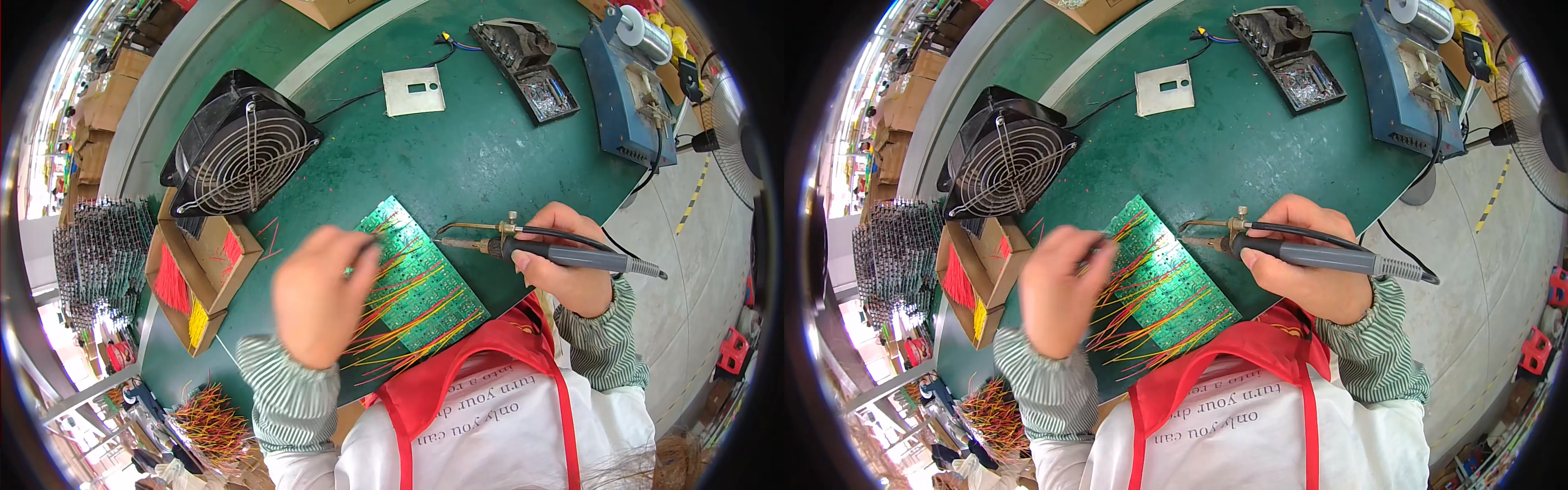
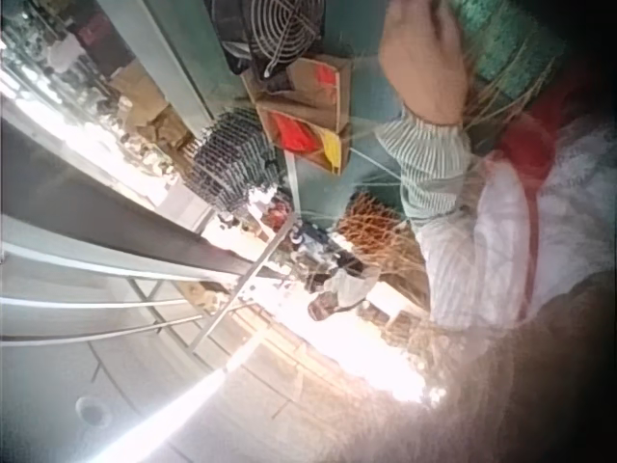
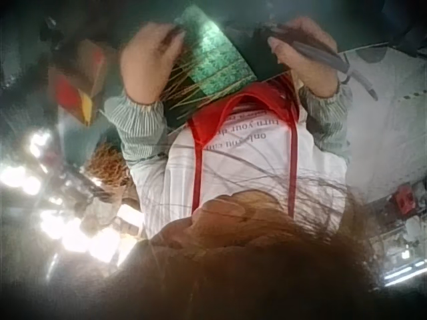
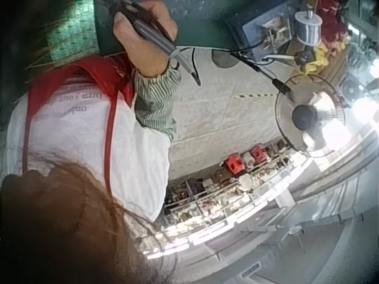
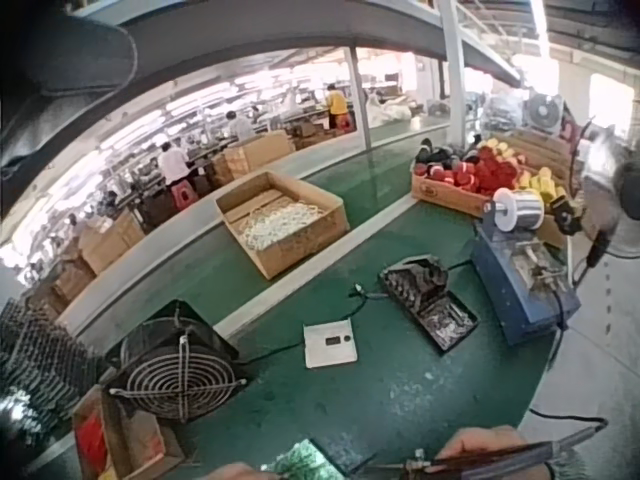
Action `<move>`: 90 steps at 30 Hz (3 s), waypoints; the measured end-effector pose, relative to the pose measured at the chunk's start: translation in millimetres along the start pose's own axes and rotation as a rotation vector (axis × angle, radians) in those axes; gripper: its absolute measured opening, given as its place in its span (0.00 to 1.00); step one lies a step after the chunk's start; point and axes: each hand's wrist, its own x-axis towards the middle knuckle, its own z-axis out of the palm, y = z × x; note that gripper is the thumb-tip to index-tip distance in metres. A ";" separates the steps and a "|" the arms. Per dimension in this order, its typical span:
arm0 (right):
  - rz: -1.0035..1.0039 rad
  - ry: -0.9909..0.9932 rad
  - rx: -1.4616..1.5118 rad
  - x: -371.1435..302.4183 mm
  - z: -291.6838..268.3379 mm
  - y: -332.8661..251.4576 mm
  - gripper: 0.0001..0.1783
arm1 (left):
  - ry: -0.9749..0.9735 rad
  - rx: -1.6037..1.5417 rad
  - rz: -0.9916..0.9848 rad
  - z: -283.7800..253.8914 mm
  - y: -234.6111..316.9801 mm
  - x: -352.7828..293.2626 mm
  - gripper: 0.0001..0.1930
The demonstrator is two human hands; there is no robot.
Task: The person solders wires onto a circuit board using a soldering iron. They then set the board aside, retrieve a new stack of circuit boards from a pile, and solder wires onto a new board.
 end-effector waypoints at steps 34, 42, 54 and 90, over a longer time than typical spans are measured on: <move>-0.054 -0.018 0.067 6.4 5.5 7.6 0.11 | -0.155 -0.079 -0.021 37.4 -4.5 8.7 0.08; -0.060 -0.010 0.057 6.9 5.2 8.0 0.11 | -0.128 -0.220 -0.061 42.7 -10.6 5.4 0.08; -0.135 -0.006 -0.033 10.4 5.7 9.2 0.11 | -0.154 -0.186 -0.040 42.8 -10.3 10.1 0.08; -0.339 -0.187 -0.083 -32.8 37.1 11.0 0.11 | -0.055 -0.260 -0.296 24.8 -12.6 -92.2 0.05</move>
